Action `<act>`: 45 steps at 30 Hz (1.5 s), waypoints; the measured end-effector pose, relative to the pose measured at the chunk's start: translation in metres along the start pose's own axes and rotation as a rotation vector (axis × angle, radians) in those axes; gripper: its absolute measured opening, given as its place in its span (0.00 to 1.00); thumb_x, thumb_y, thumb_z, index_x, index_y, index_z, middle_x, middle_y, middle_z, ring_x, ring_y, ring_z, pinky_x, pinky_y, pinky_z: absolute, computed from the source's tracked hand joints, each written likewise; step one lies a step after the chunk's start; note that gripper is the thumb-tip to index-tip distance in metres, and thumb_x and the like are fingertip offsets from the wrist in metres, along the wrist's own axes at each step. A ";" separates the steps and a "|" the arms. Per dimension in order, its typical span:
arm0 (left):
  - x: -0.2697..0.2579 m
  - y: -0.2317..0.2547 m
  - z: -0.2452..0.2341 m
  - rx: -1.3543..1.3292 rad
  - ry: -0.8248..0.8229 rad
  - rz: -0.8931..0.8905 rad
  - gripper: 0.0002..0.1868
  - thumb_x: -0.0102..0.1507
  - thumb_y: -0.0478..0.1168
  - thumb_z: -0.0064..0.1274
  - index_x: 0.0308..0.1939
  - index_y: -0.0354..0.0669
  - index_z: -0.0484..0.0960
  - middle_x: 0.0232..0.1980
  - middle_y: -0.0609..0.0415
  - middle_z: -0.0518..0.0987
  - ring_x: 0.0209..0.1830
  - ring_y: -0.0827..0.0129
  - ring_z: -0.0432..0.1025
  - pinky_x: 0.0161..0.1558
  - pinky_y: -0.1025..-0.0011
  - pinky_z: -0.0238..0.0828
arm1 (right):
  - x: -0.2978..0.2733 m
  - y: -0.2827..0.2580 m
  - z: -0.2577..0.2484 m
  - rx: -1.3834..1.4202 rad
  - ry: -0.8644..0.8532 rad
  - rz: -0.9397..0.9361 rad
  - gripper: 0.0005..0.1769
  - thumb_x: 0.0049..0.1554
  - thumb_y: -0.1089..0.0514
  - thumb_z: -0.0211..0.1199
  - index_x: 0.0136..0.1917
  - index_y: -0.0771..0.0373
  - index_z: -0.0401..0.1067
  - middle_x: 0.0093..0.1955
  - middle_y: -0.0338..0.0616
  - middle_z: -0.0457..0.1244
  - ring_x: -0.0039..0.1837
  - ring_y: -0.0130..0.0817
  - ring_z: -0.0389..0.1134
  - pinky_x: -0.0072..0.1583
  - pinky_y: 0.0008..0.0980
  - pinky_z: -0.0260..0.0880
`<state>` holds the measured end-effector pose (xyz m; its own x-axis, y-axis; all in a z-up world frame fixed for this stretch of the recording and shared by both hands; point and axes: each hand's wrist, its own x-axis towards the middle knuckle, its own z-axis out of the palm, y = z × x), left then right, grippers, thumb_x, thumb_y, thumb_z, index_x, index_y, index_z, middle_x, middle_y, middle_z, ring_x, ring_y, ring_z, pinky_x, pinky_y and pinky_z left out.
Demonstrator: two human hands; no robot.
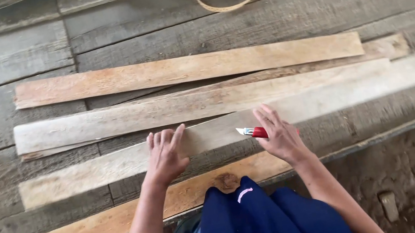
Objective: The person uses a red utility knife to shave and smooth the edges of several wooden planks on a wooden workbench. They repeatedly run the blade along the plank edges, flip the planks, and adjust their position to continue shaving.
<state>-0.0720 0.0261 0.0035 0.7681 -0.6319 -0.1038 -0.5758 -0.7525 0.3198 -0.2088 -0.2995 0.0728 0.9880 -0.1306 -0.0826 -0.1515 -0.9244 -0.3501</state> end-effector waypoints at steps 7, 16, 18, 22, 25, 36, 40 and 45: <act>-0.003 0.029 -0.030 0.022 -0.076 0.036 0.56 0.42 0.60 0.64 0.76 0.62 0.65 0.52 0.56 0.70 0.52 0.61 0.68 0.56 0.58 0.61 | -0.053 0.001 0.066 0.157 0.237 0.289 0.27 0.53 0.54 0.67 0.67 0.44 0.72 0.63 0.31 0.59 0.54 0.46 0.73 0.51 0.47 0.79; -0.008 0.053 0.002 -0.113 -0.207 -0.085 0.47 0.59 0.78 0.44 0.74 0.58 0.67 0.53 0.54 0.74 0.55 0.58 0.70 0.54 0.59 0.63 | -0.084 -0.027 0.075 1.082 0.224 0.798 0.24 0.53 0.57 0.70 0.63 0.59 0.76 0.51 0.46 0.71 0.25 0.26 0.64 0.30 0.26 0.68; -0.012 0.048 0.032 -0.128 0.056 -0.108 0.22 0.63 0.65 0.53 0.53 0.63 0.80 0.44 0.63 0.75 0.48 0.63 0.74 0.48 0.61 0.68 | -0.086 -0.019 0.070 1.249 0.302 0.840 0.31 0.54 0.55 0.70 0.68 0.69 0.70 0.49 0.48 0.69 0.25 0.27 0.63 0.31 0.26 0.65; -0.014 0.071 0.025 -0.137 0.203 0.002 0.12 0.65 0.59 0.53 0.44 0.62 0.81 0.37 0.64 0.74 0.41 0.63 0.75 0.40 0.61 0.71 | -0.077 -0.002 0.056 1.367 0.409 0.846 0.32 0.55 0.55 0.69 0.69 0.71 0.68 0.39 0.48 0.67 0.24 0.30 0.62 0.30 0.28 0.61; -0.011 0.095 0.022 -0.078 0.305 0.073 0.06 0.64 0.55 0.54 0.40 0.66 0.80 0.36 0.69 0.74 0.40 0.68 0.75 0.36 0.65 0.70 | -0.071 0.006 0.017 1.479 0.489 0.837 0.33 0.57 0.54 0.67 0.71 0.72 0.65 0.35 0.52 0.66 0.23 0.30 0.60 0.30 0.28 0.58; 0.048 0.247 0.016 0.003 0.601 0.223 0.14 0.60 0.32 0.58 0.48 0.53 0.85 0.37 0.68 0.82 0.37 0.67 0.72 0.37 0.65 0.61 | -0.055 0.185 -0.026 1.757 0.537 0.926 0.09 0.57 0.60 0.67 0.49 0.57 0.68 0.42 0.43 0.64 0.24 0.31 0.57 0.29 0.31 0.62; 0.079 0.300 0.022 0.011 0.591 0.231 0.15 0.60 0.31 0.57 0.49 0.51 0.85 0.33 0.65 0.79 0.33 0.67 0.71 0.37 0.66 0.62 | -0.059 0.250 -0.054 1.864 0.441 0.918 0.10 0.59 0.58 0.64 0.55 0.56 0.73 0.55 0.44 0.72 0.30 0.28 0.60 0.35 0.31 0.65; 0.116 0.341 0.036 -0.189 0.336 -0.098 0.09 0.64 0.50 0.55 0.45 0.66 0.87 0.33 0.59 0.81 0.32 0.53 0.77 0.36 0.57 0.75 | -0.050 0.281 -0.100 1.781 0.599 0.836 0.12 0.58 0.54 0.71 0.42 0.55 0.67 0.29 0.39 0.61 0.28 0.29 0.60 0.37 0.29 0.64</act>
<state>-0.1894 -0.3110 0.0665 0.8837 -0.4393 0.1614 -0.4576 -0.7388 0.4947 -0.2978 -0.5889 0.0716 0.5071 -0.6640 -0.5495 0.0329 0.6520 -0.7575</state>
